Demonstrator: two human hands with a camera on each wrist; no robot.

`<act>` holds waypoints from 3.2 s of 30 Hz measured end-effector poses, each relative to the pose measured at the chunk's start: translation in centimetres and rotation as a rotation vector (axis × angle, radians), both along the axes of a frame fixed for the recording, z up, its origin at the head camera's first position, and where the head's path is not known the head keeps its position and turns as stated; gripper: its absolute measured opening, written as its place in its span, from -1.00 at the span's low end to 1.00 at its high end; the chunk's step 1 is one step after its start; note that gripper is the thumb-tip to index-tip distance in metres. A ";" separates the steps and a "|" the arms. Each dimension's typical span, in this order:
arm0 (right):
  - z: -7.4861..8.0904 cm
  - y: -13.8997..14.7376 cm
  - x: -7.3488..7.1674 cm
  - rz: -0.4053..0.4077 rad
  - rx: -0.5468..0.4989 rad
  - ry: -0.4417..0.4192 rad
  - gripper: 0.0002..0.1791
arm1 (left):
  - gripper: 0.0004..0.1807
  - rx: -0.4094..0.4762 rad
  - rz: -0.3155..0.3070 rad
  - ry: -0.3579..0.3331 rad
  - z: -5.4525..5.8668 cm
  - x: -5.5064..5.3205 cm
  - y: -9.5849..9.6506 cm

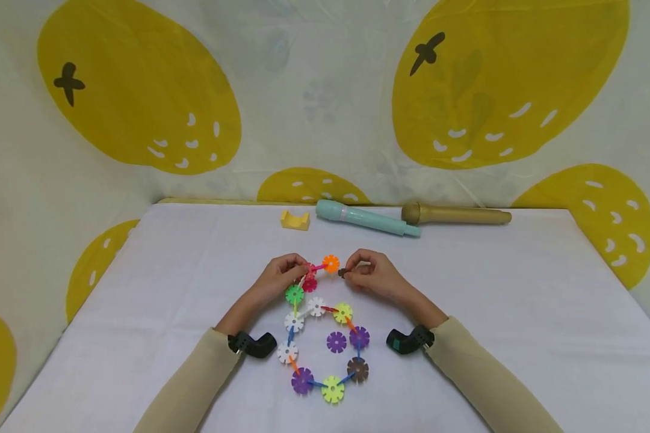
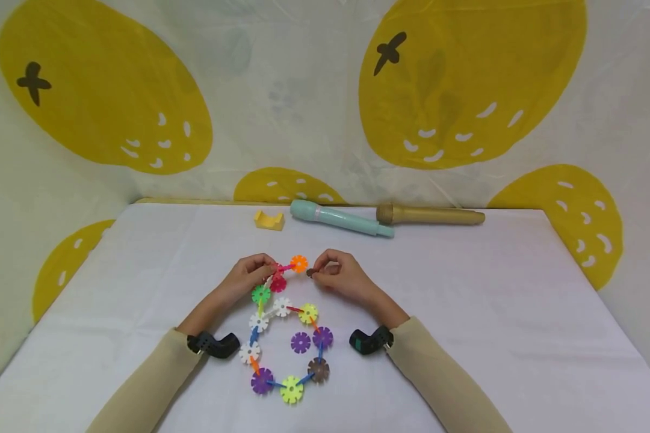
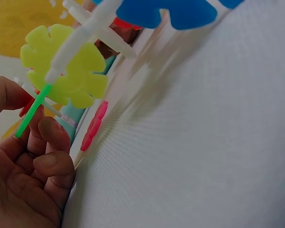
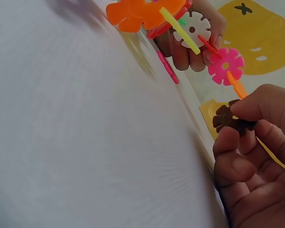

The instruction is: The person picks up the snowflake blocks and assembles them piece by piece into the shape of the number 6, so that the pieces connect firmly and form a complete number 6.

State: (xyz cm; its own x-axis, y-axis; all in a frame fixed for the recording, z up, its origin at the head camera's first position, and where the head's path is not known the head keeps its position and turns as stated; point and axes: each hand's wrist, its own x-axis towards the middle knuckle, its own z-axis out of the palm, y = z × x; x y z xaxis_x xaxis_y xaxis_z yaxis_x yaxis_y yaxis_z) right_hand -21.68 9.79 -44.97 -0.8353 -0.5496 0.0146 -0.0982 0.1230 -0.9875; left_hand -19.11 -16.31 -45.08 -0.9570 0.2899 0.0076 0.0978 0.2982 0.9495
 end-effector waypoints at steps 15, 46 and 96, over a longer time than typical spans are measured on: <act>-0.3 -0.1 -0.1 -0.056 -0.021 0.152 -0.85 | -0.80 -0.007 -0.064 -0.002 0.0 0.0 -0.1; 0.2 -0.9 0.1 -0.078 -0.053 0.211 -0.86 | -0.73 -0.031 0.033 -0.080 0.4 -0.2 0.4; 0.1 -1.3 0.0 0.003 0.118 0.094 -0.70 | -0.76 0.025 0.130 0.015 0.2 -0.1 0.3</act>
